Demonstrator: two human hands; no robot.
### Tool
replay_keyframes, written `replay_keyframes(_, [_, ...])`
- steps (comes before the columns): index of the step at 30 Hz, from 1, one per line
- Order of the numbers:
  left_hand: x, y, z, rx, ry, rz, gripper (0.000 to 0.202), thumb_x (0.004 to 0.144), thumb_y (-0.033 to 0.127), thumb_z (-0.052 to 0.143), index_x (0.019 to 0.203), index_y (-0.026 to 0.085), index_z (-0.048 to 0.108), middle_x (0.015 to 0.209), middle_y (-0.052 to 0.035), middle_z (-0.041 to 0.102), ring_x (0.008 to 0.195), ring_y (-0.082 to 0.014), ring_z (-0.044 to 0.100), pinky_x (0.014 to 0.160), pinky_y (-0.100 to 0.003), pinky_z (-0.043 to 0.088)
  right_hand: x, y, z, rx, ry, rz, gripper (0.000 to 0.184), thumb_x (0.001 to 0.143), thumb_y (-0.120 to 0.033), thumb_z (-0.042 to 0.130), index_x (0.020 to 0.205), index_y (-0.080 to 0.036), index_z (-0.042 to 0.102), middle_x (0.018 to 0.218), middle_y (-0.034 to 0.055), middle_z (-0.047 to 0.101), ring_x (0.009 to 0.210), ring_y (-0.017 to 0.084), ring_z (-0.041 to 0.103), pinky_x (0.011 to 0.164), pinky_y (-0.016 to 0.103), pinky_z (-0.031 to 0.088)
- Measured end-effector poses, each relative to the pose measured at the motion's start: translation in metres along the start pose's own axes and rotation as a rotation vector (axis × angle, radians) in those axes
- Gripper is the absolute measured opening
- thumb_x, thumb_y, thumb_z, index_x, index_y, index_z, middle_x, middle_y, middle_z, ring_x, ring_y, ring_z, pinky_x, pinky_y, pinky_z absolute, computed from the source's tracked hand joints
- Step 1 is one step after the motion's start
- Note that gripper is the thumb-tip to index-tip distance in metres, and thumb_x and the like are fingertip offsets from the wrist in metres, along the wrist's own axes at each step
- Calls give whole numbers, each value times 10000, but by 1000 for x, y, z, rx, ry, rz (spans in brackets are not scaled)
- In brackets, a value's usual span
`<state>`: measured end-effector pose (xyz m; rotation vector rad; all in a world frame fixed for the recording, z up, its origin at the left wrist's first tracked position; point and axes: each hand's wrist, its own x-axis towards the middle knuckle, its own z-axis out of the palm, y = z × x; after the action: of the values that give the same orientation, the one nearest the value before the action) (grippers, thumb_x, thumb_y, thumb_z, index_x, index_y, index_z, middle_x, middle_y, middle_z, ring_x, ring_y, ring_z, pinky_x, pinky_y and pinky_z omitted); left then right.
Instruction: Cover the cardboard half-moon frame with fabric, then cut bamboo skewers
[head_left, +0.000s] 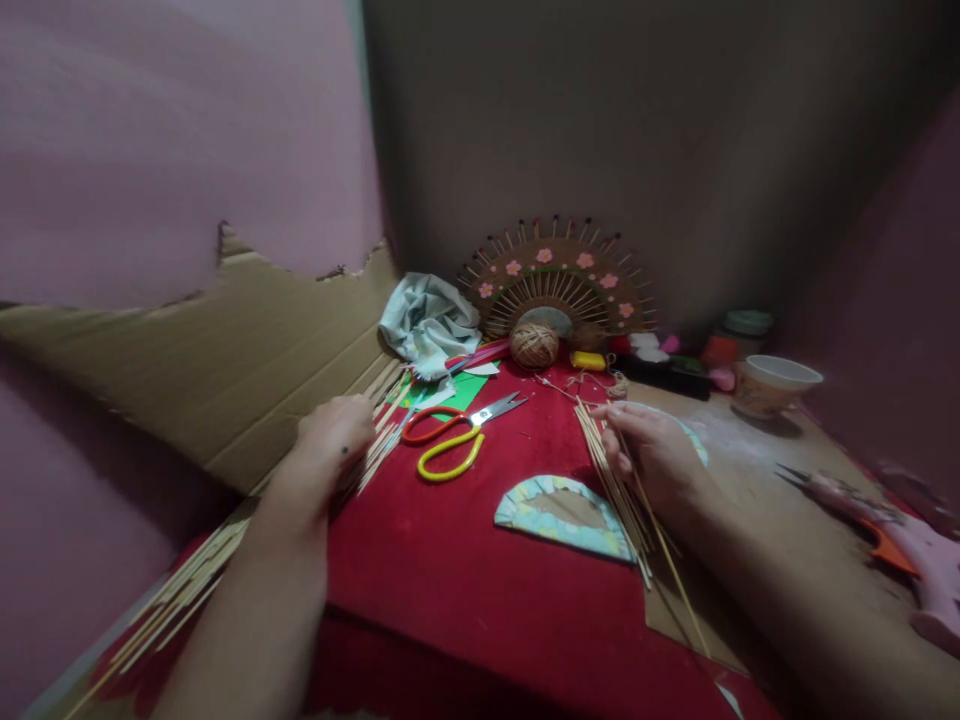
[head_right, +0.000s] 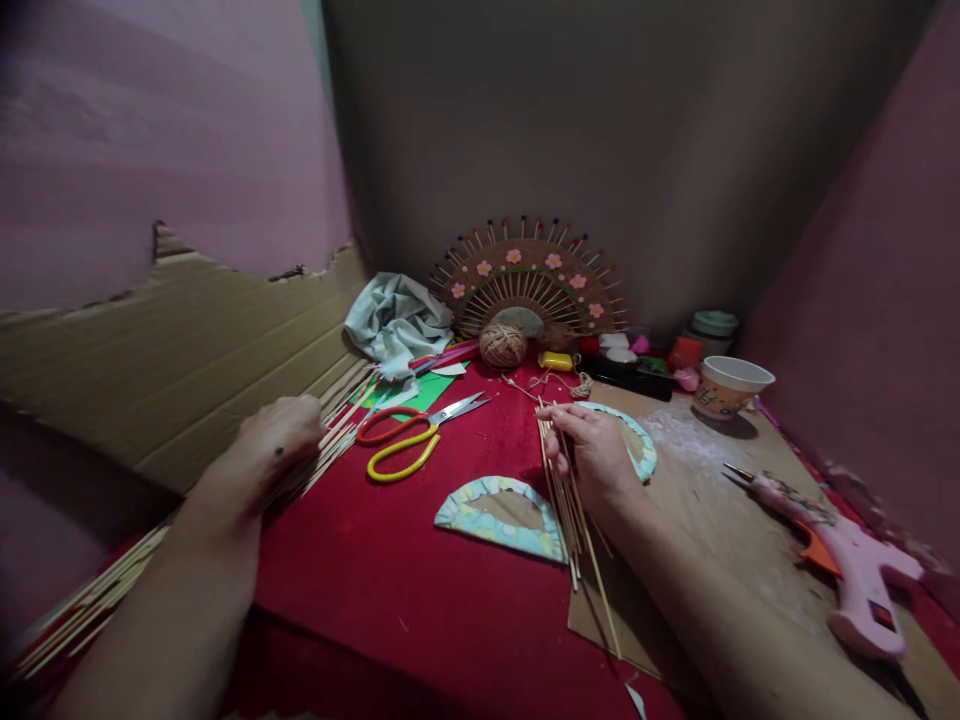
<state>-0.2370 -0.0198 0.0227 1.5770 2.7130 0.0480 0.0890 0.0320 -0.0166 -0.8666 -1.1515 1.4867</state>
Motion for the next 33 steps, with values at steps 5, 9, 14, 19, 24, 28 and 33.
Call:
replay_keyframes(5, [-30, 15, -34, 12, 248, -34, 304, 789, 227, 432, 955, 103, 654, 886, -230, 669, 820, -363, 636, 636, -420, 468, 7, -3, -3, 118, 10, 74, 163, 699, -262, 619, 806, -143, 591, 449, -29, 547, 277, 60, 394, 276, 162, 262])
replay_keyframes(9, [-63, 41, -62, -431, 784, 327, 190, 818, 281, 508, 880, 181, 657, 704, -50, 642, 631, -172, 599, 600, -289, 458, 13, -19, -9, 206, 79, -14, 113, 758, -224, 569, 854, -165, 572, 524, -7, 599, 368, 89, 507, 309, 156, 315])
replay_keyframes(14, [-78, 95, -78, -1109, 591, 826, 103, 824, 197, 537, 779, 174, 627, 521, 35, 517, 410, -65, 455, 398, -196, 357, 7, -54, -3, 143, 153, -351, 74, 829, -212, 501, 863, -190, 563, 593, 12, 642, 488, 126, 601, 410, 205, 433])
replay_keyframes(19, [-58, 145, -60, -1137, 374, 1014, 163, 846, 175, 487, 740, 138, 604, 532, 32, 526, 458, -57, 474, 450, -177, 372, 0, -65, 19, -58, 100, -625, 93, 818, -217, 551, 904, -197, 584, 642, -6, 639, 483, 110, 590, 446, 223, 457])
replay_keyframes(24, [-43, 165, -35, -1024, 379, 1027, 143, 832, 166, 504, 746, 126, 612, 624, 3, 589, 559, -76, 521, 532, -188, 393, 5, -48, 29, -212, 47, -616, 98, 809, -264, 579, 867, -198, 622, 630, -18, 623, 463, 98, 554, 456, 239, 469])
replay_keyframes(28, [-42, 166, -13, -887, 298, 1062, 130, 812, 120, 511, 754, 121, 628, 675, -19, 623, 602, -94, 543, 575, -201, 406, 6, -47, 32, -303, 77, -597, 90, 784, -258, 608, 808, -188, 660, 639, 0, 640, 507, 103, 566, 487, 238, 468])
replay_keyframes(33, [-34, 163, 10, -717, 12, 1074, 150, 819, 176, 534, 829, 135, 678, 743, -34, 673, 687, -122, 590, 632, -216, 427, 4, -52, 34, -409, 226, -610, 91, 731, -235, 659, 787, -179, 705, 647, 4, 647, 504, 86, 536, 486, 220, 428])
